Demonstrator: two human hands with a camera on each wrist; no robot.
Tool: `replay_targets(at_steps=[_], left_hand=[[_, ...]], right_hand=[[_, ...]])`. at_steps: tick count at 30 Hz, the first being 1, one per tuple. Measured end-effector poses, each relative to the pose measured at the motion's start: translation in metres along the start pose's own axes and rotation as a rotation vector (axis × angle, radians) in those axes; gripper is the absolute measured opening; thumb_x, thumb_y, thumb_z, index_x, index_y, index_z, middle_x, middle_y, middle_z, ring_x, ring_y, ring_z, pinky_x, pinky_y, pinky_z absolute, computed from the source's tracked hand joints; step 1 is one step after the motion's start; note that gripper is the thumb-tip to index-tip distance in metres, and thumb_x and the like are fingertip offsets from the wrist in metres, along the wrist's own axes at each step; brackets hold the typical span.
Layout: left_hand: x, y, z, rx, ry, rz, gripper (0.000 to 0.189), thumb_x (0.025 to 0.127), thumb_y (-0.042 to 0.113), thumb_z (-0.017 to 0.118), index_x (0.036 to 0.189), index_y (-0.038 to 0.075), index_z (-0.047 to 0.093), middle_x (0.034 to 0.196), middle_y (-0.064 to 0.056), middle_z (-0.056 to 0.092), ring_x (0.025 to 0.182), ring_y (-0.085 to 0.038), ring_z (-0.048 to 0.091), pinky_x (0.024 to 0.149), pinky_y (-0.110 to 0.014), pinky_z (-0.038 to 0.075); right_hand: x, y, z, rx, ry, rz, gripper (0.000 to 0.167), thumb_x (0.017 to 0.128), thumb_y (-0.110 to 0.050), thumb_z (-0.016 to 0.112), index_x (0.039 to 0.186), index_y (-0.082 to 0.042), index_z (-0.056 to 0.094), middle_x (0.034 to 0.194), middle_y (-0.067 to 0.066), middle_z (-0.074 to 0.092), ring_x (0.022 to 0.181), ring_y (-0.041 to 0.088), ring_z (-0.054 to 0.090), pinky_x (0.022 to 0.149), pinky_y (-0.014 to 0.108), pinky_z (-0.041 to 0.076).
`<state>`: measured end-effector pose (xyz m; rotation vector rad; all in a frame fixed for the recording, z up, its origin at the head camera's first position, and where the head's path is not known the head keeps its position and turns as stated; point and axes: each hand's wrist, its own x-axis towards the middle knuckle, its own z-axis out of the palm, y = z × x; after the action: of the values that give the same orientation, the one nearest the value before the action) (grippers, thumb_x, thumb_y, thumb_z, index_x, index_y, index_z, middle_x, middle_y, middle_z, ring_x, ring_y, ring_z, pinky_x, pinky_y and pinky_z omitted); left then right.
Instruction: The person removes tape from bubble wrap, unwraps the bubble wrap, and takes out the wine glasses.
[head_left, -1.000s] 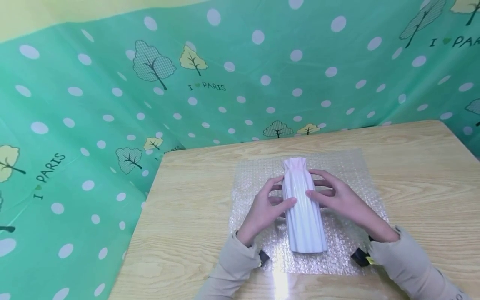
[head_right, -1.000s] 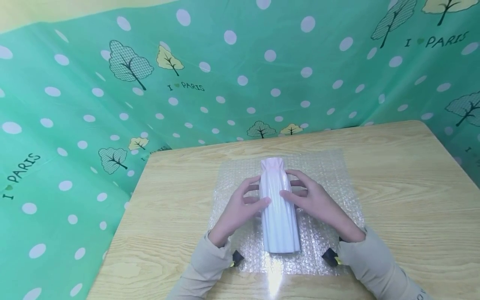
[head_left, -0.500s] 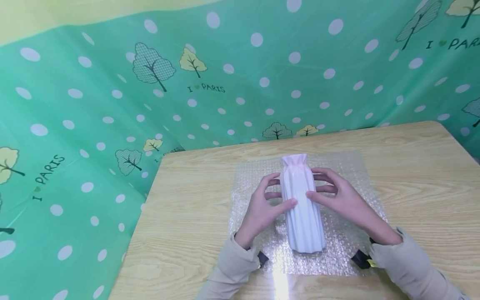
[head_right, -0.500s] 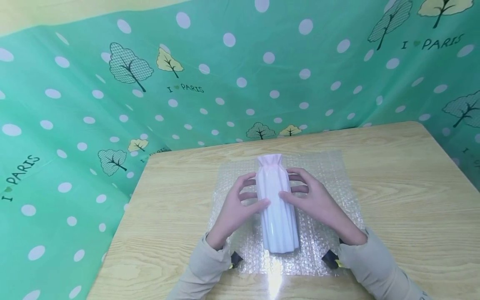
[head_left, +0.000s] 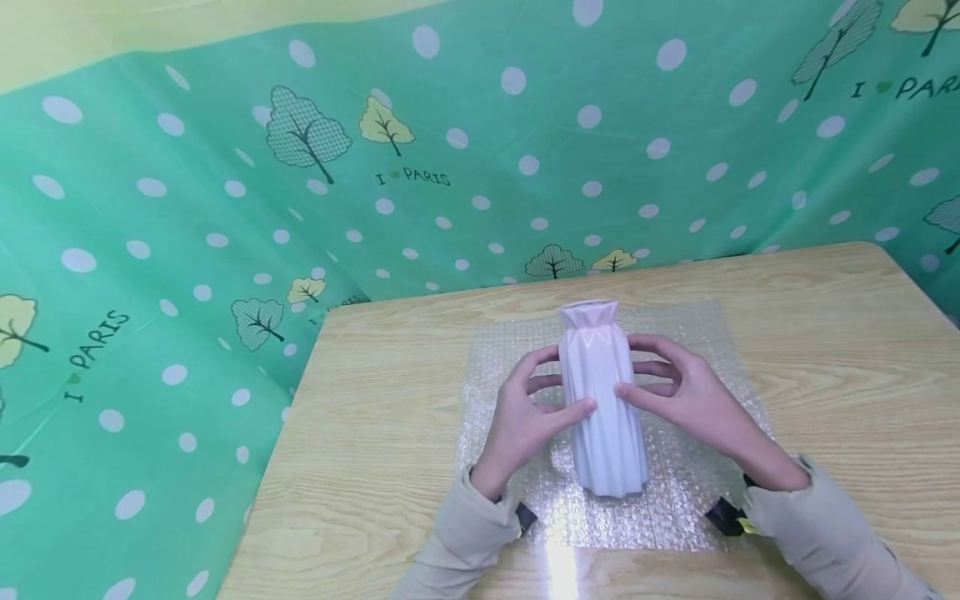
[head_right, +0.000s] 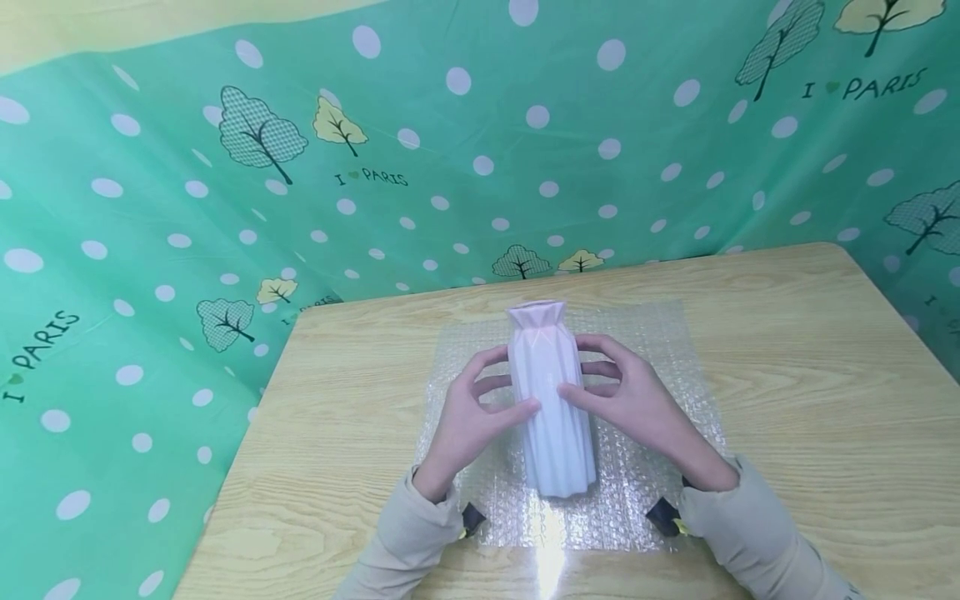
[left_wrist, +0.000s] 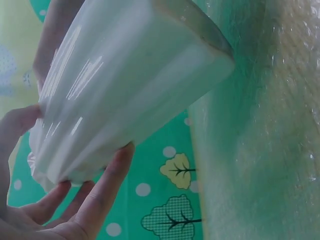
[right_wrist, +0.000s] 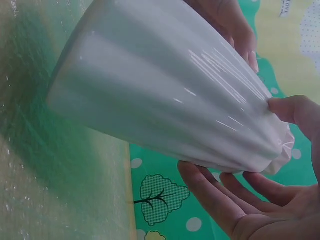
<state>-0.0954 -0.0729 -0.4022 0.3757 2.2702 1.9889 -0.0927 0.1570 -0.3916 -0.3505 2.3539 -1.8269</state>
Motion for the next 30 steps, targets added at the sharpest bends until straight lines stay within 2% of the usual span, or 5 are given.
replay_targets(at_steps=[6,10,14,22,30], left_hand=[[0.0011,0.0005,0.0012,-0.029,-0.006,0.081,0.073,0.075,0.008,0.086,0.139,0.019,0.052,0.137,-0.002,0.054,0.111,-0.031,0.064,0.076,-0.035,0.062],[0.0014,0.0,0.0008,0.004,-0.003,0.148,0.075,0.075,0.009,0.086,0.14,0.017,0.051,0.138,-0.005,0.053,0.112,-0.03,0.064,0.077,-0.037,0.062],[0.0011,-0.0004,0.0005,0.065,0.015,0.23,0.075,0.074,0.01,0.086,0.141,0.015,0.051,0.135,-0.009,0.055,0.112,-0.029,0.065,0.077,-0.035,0.062],[0.0009,-0.0024,0.0009,0.145,0.05,0.349,0.078,0.073,0.011,0.087,0.142,0.015,0.05,0.131,-0.01,0.057,0.113,-0.026,0.065,0.078,-0.031,0.062],[0.0032,-0.0041,0.0009,0.226,0.058,0.523,0.08,0.072,0.005,0.087,0.141,0.006,0.047,0.135,-0.014,0.053,0.12,-0.028,0.06,0.087,-0.03,0.059]], right_hand=[[-0.001,-0.0021,0.0,-0.001,0.029,-0.064,0.061,0.09,-0.015,0.074,0.143,-0.007,0.045,0.143,0.018,0.049,0.117,0.04,0.061,0.087,0.031,0.059],[-0.0017,-0.0029,-0.0003,-0.009,0.051,-0.118,0.06,0.088,-0.01,0.076,0.141,-0.008,0.047,0.139,0.015,0.051,0.11,0.019,0.066,0.087,0.026,0.058],[-0.0024,-0.003,-0.0003,-0.011,0.066,-0.163,0.062,0.086,-0.006,0.076,0.141,-0.007,0.046,0.135,0.016,0.053,0.105,0.002,0.064,0.087,0.024,0.058],[-0.0013,-0.0025,-0.0001,-0.006,0.088,-0.238,0.068,0.081,0.001,0.079,0.14,-0.006,0.046,0.137,0.012,0.051,0.114,0.001,0.06,0.09,0.023,0.056],[-0.0012,-0.0016,-0.0022,-0.012,0.098,-0.359,0.077,0.072,0.012,0.081,0.14,-0.003,0.046,0.138,0.002,0.049,0.121,0.004,0.056,0.094,0.022,0.054]])
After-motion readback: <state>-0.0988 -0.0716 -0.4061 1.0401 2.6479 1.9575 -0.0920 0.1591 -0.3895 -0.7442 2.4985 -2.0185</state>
